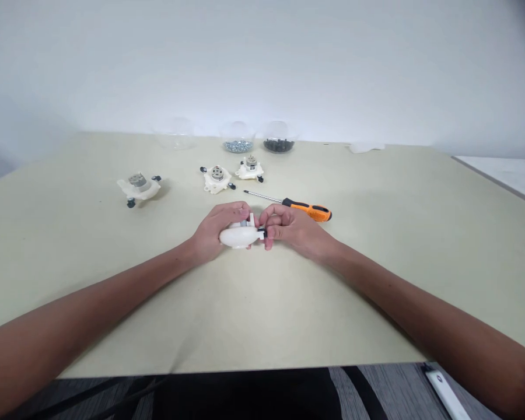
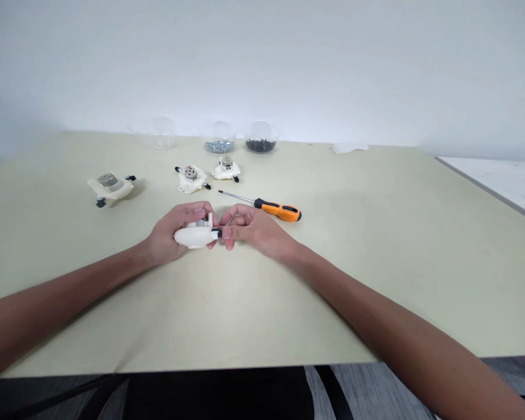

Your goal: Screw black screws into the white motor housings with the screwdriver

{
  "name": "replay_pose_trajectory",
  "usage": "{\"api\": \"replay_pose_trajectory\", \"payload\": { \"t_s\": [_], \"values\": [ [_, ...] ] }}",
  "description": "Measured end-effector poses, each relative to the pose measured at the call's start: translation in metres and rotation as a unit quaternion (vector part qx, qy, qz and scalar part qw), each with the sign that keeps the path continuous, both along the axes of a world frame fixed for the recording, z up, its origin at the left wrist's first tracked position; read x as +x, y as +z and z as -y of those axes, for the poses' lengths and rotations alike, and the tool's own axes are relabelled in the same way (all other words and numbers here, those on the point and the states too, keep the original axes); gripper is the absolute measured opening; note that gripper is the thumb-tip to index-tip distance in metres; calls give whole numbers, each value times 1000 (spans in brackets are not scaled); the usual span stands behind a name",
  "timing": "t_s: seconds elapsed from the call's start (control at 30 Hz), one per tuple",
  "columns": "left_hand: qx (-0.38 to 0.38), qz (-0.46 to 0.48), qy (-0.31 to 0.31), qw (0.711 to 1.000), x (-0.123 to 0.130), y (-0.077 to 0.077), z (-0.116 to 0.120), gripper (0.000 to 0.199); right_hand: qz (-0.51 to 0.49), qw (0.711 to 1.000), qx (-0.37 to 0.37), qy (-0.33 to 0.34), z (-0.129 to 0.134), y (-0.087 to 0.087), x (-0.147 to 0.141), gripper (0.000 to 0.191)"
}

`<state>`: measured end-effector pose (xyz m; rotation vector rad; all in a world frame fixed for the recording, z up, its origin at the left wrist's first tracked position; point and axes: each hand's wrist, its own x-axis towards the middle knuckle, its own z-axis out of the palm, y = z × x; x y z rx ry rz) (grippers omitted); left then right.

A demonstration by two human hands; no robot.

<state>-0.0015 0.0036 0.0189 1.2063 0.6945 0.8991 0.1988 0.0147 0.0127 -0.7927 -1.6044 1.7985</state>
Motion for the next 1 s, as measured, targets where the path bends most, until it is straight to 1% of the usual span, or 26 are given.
{"api": "replay_pose_trajectory", "payload": {
  "t_s": [0.07,0.1,0.17,0.2,0.27,0.33,0.43,0.53,0.7,0.8,0.87,0.9,0.97,1.0],
  "values": [
    [-4,1,-10,1000,1,-1,1,26,19,1000,3,-13,3,4,0,23],
    [5,-15,3,1000,2,-2,2,26,34,999,12,-32,5,7,-1,23],
    [47,-69,62,995,2,-3,1,24,69,994,33,-84,9,14,-1,24],
    [78,-103,98,987,2,-3,0,23,78,990,36,-107,11,16,-1,24],
    [140,-170,161,962,2,-4,0,21,76,988,24,-136,13,19,-2,24],
    [178,-224,196,938,4,-4,1,20,59,987,6,-148,14,18,-4,26],
    [203,-270,226,914,6,-3,2,21,52,984,20,-166,13,14,-7,32],
    [207,-287,242,903,7,-2,2,21,60,980,39,-186,14,12,-8,33],
    [199,-295,242,902,8,-1,1,20,76,969,60,-227,17,16,-8,23],
    [180,-302,268,897,7,-3,-3,18,93,958,96,-252,21,23,-7,16],
    [166,-299,286,895,6,-5,-6,18,109,952,128,-255,24,26,-6,17],
    [158,-291,291,898,6,-6,-7,19,115,948,147,-256,26,27,-6,18],
    [137,-260,286,912,9,-5,-6,21,117,942,185,-254,28,25,-7,21],
    [123,-240,278,922,11,-5,-3,22,113,942,196,-247,28,23,-8,28]
  ]
}}
